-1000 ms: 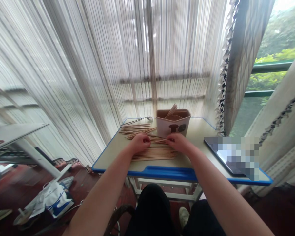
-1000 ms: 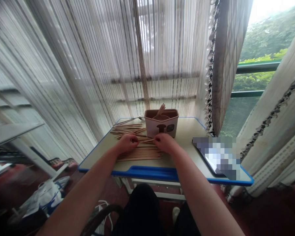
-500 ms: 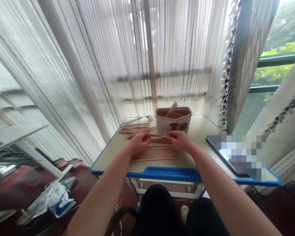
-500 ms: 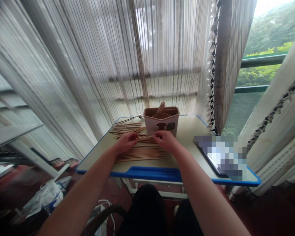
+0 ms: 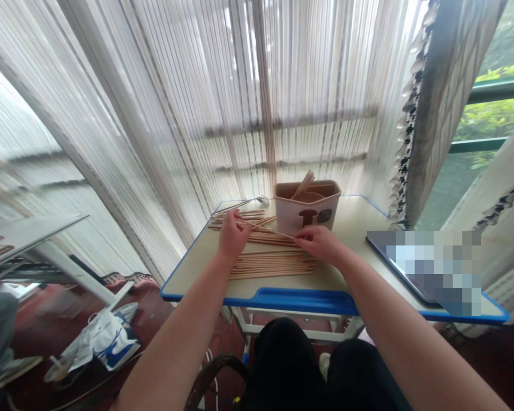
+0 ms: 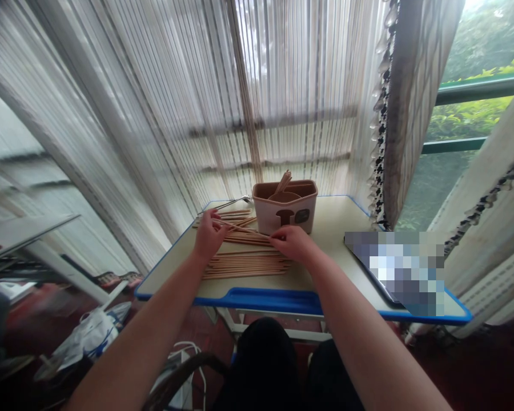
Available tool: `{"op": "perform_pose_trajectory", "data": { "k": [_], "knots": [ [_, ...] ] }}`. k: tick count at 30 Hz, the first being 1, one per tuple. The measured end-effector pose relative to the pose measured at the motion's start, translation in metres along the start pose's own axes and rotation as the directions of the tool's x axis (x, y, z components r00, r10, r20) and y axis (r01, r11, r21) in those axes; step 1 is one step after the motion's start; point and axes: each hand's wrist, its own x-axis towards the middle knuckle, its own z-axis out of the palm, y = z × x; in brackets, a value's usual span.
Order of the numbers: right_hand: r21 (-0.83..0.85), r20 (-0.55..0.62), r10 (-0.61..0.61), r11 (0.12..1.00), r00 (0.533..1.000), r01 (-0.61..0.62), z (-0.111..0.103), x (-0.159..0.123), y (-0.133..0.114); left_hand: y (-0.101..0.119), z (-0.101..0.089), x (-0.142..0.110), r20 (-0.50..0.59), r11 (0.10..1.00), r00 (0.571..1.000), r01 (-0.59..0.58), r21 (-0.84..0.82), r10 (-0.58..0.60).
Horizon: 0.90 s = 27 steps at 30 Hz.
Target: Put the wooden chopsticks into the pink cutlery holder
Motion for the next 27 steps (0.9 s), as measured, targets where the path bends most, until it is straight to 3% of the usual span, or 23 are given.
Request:
{"op": "perform_pose_trajectory", "data": {
  "k": [7, 21, 27],
  "knots": [
    [-0.029, 0.036, -0.020, 0.999, 0.999, 0.021, -0.0001, 0.0001, 0.0006, 0.0014, 0.0011, 0.0004, -0.077, 0.996, 0.997, 0.026, -0.081, -0.032],
    [-0.056, 0.068, -0.018, 0.998, 0.998, 0.022, 0.0028, 0.0002, 0.0033, 0.0091, -0.0020, -0.0013, -0.094, 0.995, 0.995, 0.005, -0.100, -0.015],
    [0.067, -0.087, 0.050, 0.997, 0.995, -0.045, -0.0002, 0.0030, 0.0038, 0.0089, -0.0028, -0.0010, -0.069, 1.000, 0.997, 0.024, -0.019, -0.025]
  ]
}}
